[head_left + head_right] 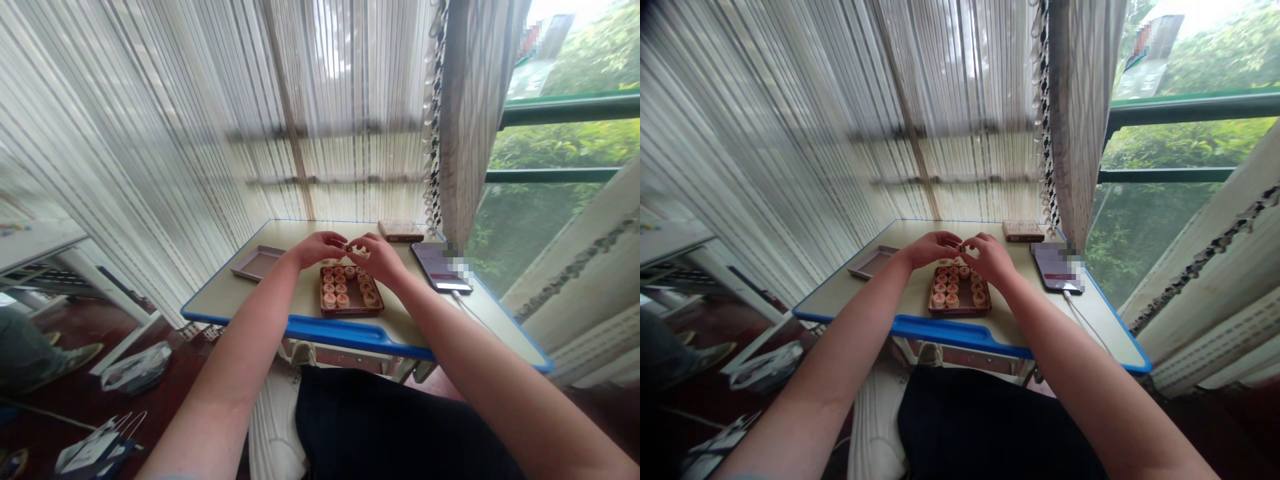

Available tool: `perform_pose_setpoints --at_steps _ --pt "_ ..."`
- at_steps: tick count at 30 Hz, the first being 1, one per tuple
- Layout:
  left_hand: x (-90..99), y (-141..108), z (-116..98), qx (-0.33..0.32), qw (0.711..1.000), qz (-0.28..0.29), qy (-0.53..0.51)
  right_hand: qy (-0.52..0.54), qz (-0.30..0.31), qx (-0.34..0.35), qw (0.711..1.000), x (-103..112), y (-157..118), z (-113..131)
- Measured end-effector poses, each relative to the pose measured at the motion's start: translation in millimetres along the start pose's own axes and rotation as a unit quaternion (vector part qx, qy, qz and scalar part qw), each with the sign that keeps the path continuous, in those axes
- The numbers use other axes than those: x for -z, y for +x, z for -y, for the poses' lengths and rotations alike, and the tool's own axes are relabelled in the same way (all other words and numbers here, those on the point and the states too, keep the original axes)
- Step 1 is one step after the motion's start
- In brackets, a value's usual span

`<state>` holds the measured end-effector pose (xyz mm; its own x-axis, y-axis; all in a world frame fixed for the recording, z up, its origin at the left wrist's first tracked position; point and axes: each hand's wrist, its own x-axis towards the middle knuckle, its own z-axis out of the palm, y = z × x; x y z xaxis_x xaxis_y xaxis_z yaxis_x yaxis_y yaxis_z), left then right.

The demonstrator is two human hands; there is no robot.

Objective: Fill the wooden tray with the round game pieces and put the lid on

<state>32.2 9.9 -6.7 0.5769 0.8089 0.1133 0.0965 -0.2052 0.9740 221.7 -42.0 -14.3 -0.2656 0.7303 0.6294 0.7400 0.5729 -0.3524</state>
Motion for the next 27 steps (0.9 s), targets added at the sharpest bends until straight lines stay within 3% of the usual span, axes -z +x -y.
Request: perform_pose_setpoints --at_steps 3,6,8,9,11,14,18,27 --pt "-0.9 1 -4 -0.01 1.0 -0.022 0.011 -0.002 -0.001 -0.017 1.0 6 1 1" --pt "5.2 6 1 -0.027 0.986 -0.148 0.075 0.007 0.051 -0.03 0.998 16 1 1" --pt "12.5 9 9 -0.023 0.951 -0.243 0.188 0.016 0.113 -0.021 0.993 22 0 3" --pt "16.1 11 14 -0.016 0.932 -0.263 0.248 0.019 0.143 -0.012 0.99 25 -1 5" --pt "21.9 13 24 -0.013 0.901 -0.262 0.345 0.019 0.19 0.004 0.982 30 -3 8" --pt "25.1 13 35 0.006 0.879 -0.246 0.408 0.002 0.238 0.017 0.971 32 -5 13" --pt "25.3 14 41 0.02 0.874 -0.239 0.423 -0.031 0.266 0.037 0.963 29 -7 14" --pt "26.7 16 46 0.034 0.872 -0.243 0.424 -0.072 0.265 0.083 0.958 18 -10 10"
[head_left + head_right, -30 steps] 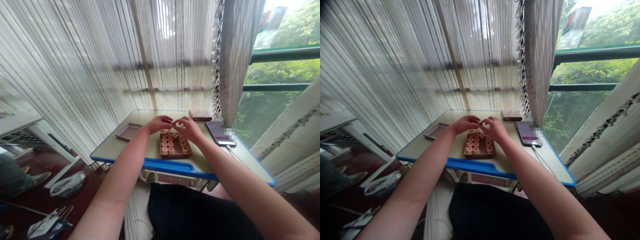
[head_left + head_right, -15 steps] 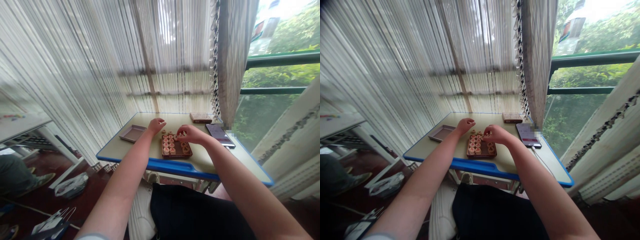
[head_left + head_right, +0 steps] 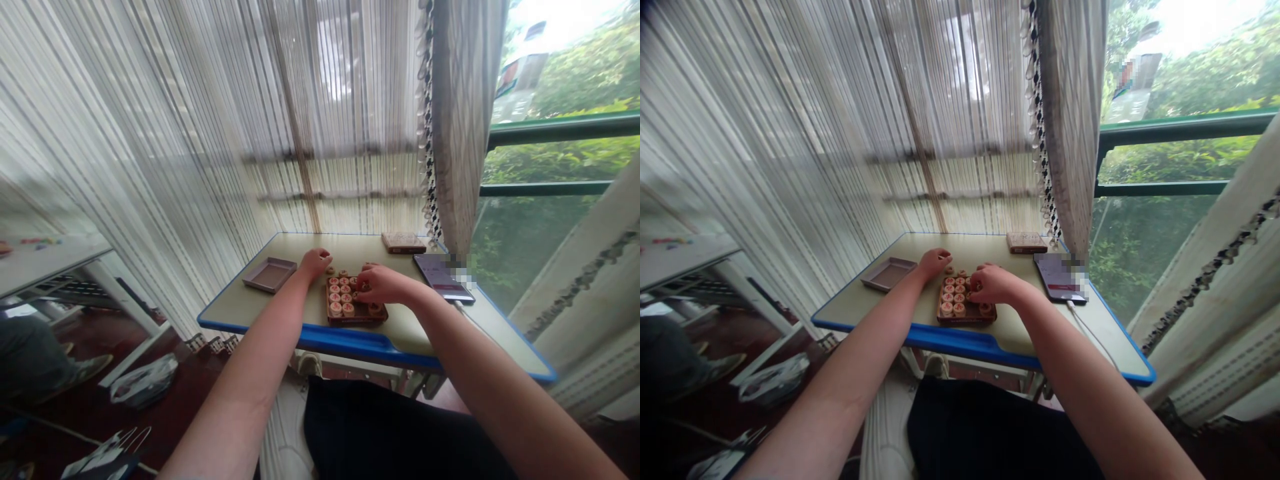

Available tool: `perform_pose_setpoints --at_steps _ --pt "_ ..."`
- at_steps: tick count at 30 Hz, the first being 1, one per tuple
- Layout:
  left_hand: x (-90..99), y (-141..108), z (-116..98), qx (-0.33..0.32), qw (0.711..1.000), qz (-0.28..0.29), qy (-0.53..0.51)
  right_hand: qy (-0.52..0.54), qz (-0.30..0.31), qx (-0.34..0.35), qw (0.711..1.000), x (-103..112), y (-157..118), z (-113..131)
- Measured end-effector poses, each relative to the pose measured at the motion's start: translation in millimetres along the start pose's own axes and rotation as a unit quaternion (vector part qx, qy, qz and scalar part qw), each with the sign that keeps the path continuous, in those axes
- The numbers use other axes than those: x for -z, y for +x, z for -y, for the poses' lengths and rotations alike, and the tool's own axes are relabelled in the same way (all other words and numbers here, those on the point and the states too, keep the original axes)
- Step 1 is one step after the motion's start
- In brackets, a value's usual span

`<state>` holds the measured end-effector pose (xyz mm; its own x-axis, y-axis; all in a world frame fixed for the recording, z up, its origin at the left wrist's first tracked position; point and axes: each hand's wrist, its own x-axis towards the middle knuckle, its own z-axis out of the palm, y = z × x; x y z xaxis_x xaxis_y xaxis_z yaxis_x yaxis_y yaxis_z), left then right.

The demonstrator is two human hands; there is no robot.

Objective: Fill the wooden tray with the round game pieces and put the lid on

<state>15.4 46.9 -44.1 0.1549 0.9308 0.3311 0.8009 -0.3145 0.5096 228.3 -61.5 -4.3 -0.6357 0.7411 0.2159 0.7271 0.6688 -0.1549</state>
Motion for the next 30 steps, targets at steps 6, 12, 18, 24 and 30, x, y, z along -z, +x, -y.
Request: perform_pose_setpoints --at_steps 6,12,18,24,30 --pt "3.0 -2 -2 0.01 1.0 0.009 0.002 -0.028 0.007 0.006 1.0 -2 0 3" --pt "1.5 -1 2 0.012 1.0 0.004 -0.002 -0.037 0.009 0.008 0.999 1 -1 6" --pt "3.8 -2 0 0.009 1.0 0.007 -0.001 -0.023 0.005 0.007 1.0 2 -1 10" --pt "3.8 -2 2 0.003 1.0 0.003 -0.002 -0.032 0.001 -0.011 0.999 1 0 11" --pt "1.5 0 5 -0.015 1.0 0.008 0.007 -0.05 0.022 -0.031 0.998 3 2 13"
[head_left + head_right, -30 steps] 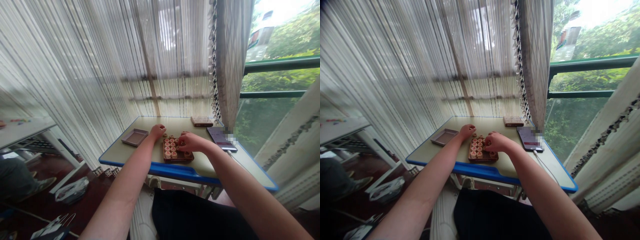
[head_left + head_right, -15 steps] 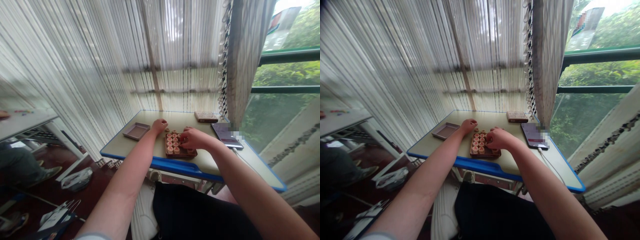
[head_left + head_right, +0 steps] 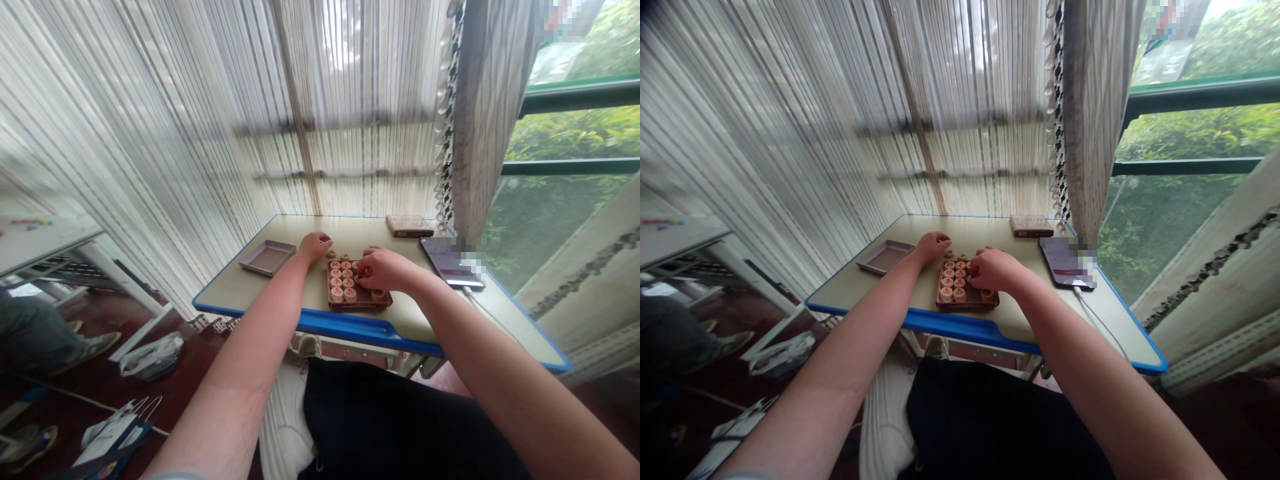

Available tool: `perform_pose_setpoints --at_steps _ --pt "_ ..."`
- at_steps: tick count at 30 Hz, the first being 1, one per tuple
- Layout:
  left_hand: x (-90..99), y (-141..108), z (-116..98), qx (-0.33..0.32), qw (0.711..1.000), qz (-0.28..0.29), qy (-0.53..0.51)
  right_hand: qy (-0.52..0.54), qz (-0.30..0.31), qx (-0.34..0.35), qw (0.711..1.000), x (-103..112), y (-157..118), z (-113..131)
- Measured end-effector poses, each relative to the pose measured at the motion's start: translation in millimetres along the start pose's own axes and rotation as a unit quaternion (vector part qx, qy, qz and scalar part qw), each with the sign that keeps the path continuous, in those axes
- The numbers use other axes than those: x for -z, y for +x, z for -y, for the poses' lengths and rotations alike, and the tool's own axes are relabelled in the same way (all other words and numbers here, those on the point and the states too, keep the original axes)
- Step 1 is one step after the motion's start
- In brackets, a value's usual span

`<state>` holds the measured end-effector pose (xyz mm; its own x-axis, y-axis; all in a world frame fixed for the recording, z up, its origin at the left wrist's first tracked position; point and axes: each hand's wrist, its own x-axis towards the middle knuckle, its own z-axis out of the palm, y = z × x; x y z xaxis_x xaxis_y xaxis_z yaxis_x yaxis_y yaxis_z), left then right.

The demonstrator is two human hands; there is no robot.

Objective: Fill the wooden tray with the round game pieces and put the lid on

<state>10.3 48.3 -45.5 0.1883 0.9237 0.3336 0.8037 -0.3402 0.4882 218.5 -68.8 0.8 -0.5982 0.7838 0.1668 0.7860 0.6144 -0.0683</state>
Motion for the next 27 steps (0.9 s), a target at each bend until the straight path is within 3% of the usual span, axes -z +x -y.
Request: perform_pose_setpoints --at_steps 27 --pt "-2.8 2.4 2.8 0.004 0.999 0.031 -0.019 -0.024 -0.01 -0.008 1.0 -8.3 5.7 -3.8"
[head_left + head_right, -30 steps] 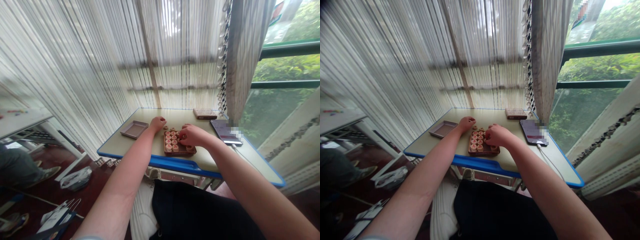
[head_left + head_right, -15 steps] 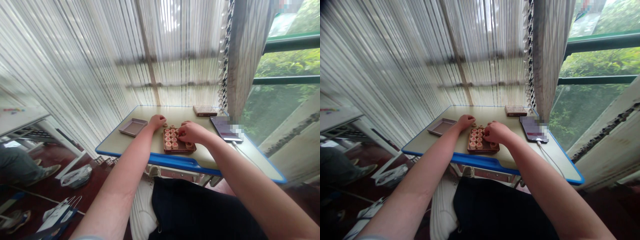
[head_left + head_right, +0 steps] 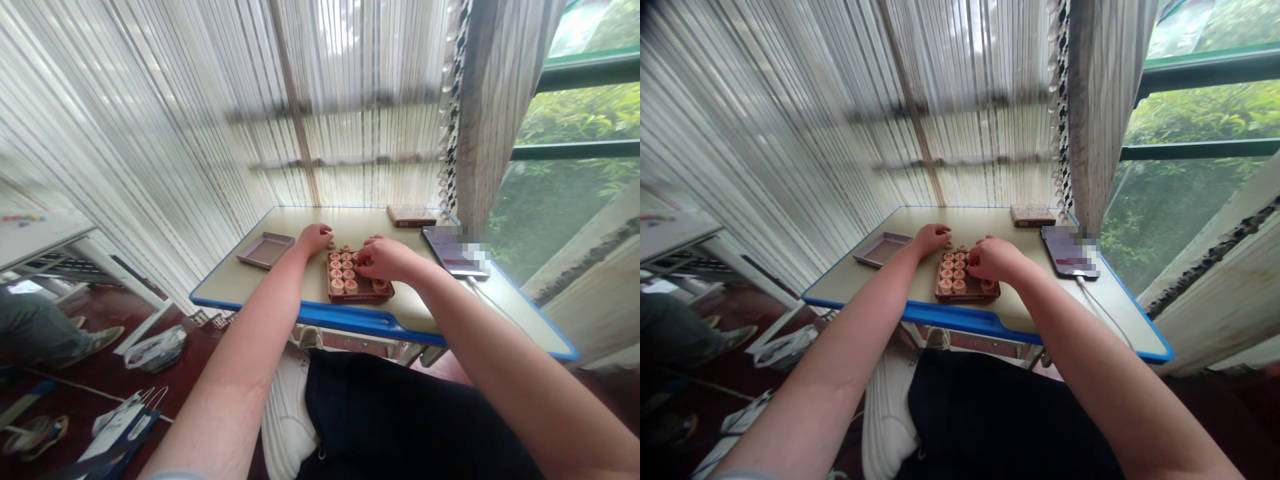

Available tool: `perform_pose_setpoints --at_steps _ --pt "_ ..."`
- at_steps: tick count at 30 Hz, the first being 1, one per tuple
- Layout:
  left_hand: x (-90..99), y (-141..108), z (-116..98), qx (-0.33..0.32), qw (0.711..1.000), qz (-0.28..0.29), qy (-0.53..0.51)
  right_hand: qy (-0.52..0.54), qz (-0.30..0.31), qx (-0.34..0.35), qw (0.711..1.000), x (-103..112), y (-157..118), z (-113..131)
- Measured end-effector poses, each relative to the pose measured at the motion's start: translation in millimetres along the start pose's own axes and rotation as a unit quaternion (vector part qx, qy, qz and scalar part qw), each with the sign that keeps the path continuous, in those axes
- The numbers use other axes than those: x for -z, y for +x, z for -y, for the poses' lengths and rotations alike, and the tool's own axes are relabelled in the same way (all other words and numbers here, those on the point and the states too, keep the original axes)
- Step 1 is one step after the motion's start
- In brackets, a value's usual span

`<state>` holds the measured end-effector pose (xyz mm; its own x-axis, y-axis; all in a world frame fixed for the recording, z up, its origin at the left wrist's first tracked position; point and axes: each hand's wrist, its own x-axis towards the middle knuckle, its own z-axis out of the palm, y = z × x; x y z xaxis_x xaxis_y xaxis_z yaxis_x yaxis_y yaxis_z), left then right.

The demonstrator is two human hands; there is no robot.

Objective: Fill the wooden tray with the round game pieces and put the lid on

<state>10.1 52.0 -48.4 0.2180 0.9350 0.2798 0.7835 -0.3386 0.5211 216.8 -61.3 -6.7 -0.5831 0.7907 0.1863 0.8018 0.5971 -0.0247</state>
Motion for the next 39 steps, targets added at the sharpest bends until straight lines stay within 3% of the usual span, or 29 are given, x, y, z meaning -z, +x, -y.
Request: perform_pose_setpoints --at_steps 9,22,29,33,39 --pt "4.0 -1 -5 0.004 1.0 0.016 -0.001 -0.006 0.007 -0.024 1.0 0 1 1" --pt "11.8 -7 -11 0.024 0.995 0.092 -0.032 0.005 -0.014 -0.034 0.999 4 -1 0" --pt "14.1 -8 -9 -0.013 0.991 0.125 -0.05 0.027 -0.069 -0.134 0.988 7 -1 -16" --pt "11.9 -7 -6 -0.022 0.992 0.099 -0.07 0.037 -0.099 -0.237 0.966 0 1 -39" --pt "9.1 -5 -4 -0.003 0.995 0.052 -0.084 0.078 -0.047 -0.333 0.938 -8 -1 -64"
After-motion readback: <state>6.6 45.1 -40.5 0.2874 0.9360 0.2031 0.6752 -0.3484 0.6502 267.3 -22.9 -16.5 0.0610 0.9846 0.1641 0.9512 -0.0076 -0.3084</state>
